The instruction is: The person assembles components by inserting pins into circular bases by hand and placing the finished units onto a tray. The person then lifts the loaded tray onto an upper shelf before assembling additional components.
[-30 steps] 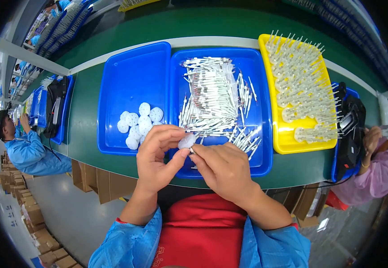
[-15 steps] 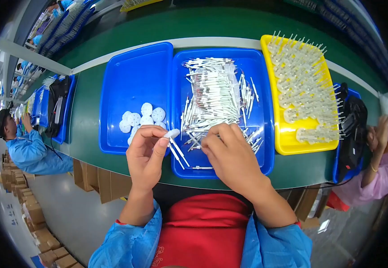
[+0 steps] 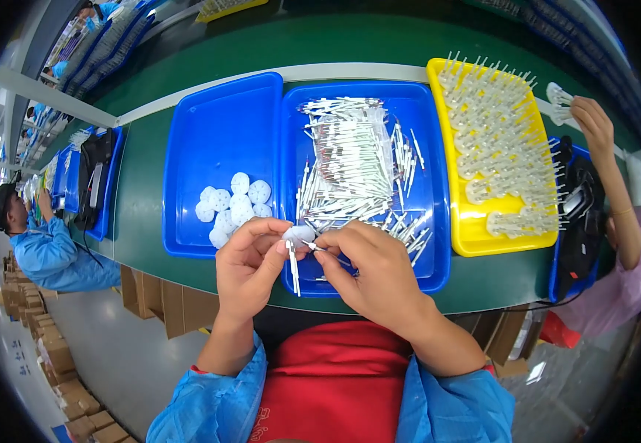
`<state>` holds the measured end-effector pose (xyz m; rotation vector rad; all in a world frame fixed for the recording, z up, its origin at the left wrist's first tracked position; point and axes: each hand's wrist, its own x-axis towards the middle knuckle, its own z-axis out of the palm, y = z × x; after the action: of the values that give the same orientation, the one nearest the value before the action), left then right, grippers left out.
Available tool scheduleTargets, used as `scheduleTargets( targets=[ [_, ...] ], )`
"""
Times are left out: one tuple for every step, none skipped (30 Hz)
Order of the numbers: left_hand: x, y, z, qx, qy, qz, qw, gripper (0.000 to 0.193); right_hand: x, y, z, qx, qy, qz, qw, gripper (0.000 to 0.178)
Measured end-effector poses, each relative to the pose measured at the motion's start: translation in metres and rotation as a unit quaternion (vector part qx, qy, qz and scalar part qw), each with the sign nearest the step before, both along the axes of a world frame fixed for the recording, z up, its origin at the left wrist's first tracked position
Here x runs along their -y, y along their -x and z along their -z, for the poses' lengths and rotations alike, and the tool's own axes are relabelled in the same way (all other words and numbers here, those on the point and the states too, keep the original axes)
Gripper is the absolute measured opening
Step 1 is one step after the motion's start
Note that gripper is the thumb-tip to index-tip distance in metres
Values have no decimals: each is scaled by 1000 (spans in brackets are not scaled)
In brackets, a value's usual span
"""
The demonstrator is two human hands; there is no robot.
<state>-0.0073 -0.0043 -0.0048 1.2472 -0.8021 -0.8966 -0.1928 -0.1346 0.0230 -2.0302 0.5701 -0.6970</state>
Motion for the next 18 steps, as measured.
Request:
scheduleTargets(
  targets=[
    [-1, -1, 0, 0, 0, -1, 1000, 25, 0, 0, 0, 0, 0, -1, 1000, 17],
    [-1, -3, 0, 6, 0, 13, 1000, 27, 0, 1, 0, -3, -5, -3, 1000, 16],
    [-2, -4, 0, 11, 1, 27, 1000, 28, 1, 2, 0, -7, -10, -5, 1000, 16],
    [-2, -3, -1, 11, 1, 27, 1000, 28, 1, 2, 0, -7, -10, -5, 1000, 16],
    [-1, -1, -3, 14, 0, 19, 1000, 26, 1, 3, 0, -5, -16, -10, 1000, 15],
    [0, 0, -5, 18, 0, 10, 1000, 24, 2, 4, 0, -3, -21, -16, 1000, 15],
    [0, 0, -4, 18, 0, 10, 1000, 24, 3, 5, 0, -3, -21, -16, 1000, 15],
    [0, -1, -3, 21, 3, 14, 1000, 25, 3, 6, -1, -7, -34, -20, 999, 14],
    [0, -1, -2, 24, 7, 18, 1000, 25, 4, 7, -1, -12, -46, -25, 999, 13],
    [0, -1, -3, 24, 6, 17, 1000, 25, 5, 8, -2, -11, -47, -25, 999, 13],
    [0, -1, -5, 56, 8, 17, 998, 26, 7, 9, -3, -16, -49, -27, 998, 13],
    [0, -1, -7, 87, 10, 17, 996, 28, 7, 10, -4, -20, -51, -30, 998, 13],
    [0, -2, -8, 87, 9, 17, 996, 28, 8, 10, -5, -20, -52, -29, 998, 13],
    [-1, -2, -10, 126, -1, 27, 992, 28, 8, 11, -7, -28, -43, -25, 998, 13],
    [-1, -3, -10, 165, -11, 37, 985, 28, 8, 11, -7, -37, -34, -21, 999, 13],
    [-1, -3, -10, 165, -11, 37, 986, 28, 7, 11, -7, -37, -34, -20, 999, 13],
    [0, -3, -10, 169, -11, 33, 985, 28, 4, 10, -8, -37, -17, -5, 999, 14],
    [0, -2, -10, 173, -11, 30, 984, 28, 1, 9, -8, -36, 0, 11, 999, 14]
  ],
)
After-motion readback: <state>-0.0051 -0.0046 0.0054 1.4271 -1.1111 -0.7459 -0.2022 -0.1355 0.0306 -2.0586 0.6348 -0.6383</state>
